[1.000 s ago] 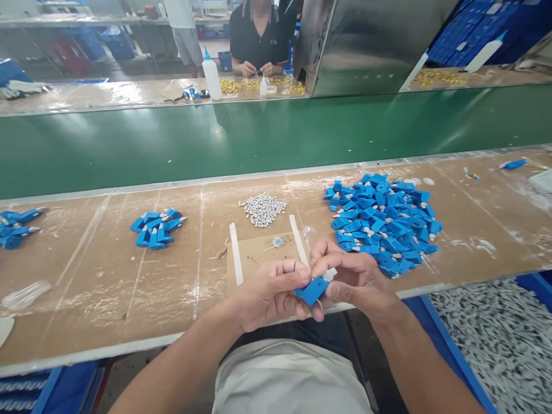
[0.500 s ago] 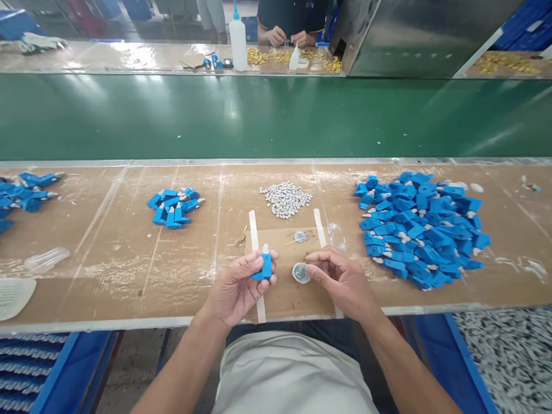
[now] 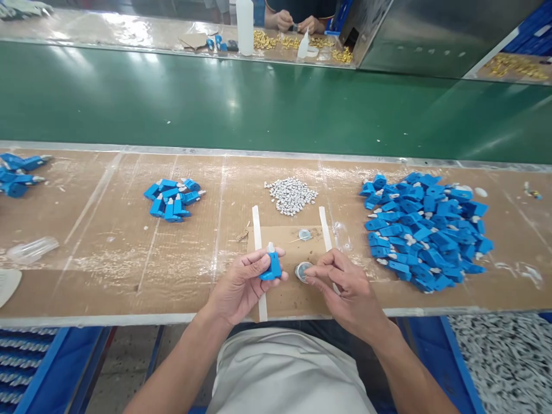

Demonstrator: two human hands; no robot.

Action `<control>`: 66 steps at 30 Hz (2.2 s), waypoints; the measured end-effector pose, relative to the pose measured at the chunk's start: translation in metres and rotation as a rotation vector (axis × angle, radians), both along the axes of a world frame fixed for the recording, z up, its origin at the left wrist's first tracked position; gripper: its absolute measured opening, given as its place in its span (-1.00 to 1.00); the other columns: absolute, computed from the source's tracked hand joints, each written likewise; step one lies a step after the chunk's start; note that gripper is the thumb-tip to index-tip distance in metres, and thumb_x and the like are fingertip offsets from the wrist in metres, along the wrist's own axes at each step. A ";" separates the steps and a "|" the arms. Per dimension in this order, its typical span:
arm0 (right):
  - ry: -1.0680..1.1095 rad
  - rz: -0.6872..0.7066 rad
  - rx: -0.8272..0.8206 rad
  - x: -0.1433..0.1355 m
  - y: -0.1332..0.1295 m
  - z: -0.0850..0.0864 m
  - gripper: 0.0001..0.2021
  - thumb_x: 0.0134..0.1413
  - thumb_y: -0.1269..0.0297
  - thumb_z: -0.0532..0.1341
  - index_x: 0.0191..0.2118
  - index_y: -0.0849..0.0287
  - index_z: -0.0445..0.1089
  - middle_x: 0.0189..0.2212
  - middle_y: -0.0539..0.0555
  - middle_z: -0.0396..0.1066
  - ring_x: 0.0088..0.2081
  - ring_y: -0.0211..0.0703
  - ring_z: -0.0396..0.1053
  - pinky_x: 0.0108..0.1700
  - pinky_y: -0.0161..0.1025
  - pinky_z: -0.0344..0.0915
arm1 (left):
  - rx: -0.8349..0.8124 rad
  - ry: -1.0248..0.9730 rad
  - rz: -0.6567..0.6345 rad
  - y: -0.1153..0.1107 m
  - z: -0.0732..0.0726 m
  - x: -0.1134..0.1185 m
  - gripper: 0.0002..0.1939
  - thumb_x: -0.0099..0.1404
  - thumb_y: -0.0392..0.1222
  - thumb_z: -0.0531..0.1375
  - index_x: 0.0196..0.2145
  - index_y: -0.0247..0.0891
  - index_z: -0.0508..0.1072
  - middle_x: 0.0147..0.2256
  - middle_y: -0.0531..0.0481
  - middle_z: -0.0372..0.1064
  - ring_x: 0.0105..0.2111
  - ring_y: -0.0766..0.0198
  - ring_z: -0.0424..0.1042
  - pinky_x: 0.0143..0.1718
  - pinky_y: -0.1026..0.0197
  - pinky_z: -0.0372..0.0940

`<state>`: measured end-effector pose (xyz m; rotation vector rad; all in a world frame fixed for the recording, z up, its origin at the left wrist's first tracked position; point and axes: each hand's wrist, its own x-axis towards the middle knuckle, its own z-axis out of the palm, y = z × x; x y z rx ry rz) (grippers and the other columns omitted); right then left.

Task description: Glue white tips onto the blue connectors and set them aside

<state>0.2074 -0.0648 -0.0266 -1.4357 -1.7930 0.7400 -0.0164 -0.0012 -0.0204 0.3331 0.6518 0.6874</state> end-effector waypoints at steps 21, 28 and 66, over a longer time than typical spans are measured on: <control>0.361 -0.201 0.176 -0.016 0.004 0.051 -0.87 0.26 0.50 0.20 -0.24 0.12 0.42 -0.37 0.02 0.40 -0.23 -0.13 0.41 -0.16 -0.19 0.32 | 0.046 -0.031 -0.143 -0.017 0.015 0.032 -0.65 0.29 -0.13 0.31 -0.04 -0.41 0.57 -0.30 -0.15 0.48 -0.30 0.22 0.55 -0.30 0.33 0.38; 0.334 -0.166 0.130 -0.015 0.003 0.046 -0.86 0.27 0.52 0.20 -0.22 0.11 0.41 -0.31 0.03 0.41 -0.25 -0.17 0.40 -0.19 -0.20 0.29 | 0.053 -0.042 -0.142 -0.018 0.012 0.031 -0.64 0.28 -0.12 0.32 -0.03 -0.39 0.58 -0.32 -0.13 0.48 -0.33 0.24 0.54 -0.29 0.32 0.38; 0.010 -0.117 -0.021 -0.001 0.003 0.018 -0.93 0.26 0.35 0.26 -0.17 0.09 0.49 -0.24 0.04 0.35 -0.35 -0.21 0.32 -0.32 -0.23 0.28 | 0.035 0.162 0.082 -0.018 -0.005 -0.007 -0.67 0.17 -0.15 0.42 -0.10 -0.26 0.64 -0.37 -0.04 0.51 -0.33 0.30 0.49 -0.22 0.30 0.32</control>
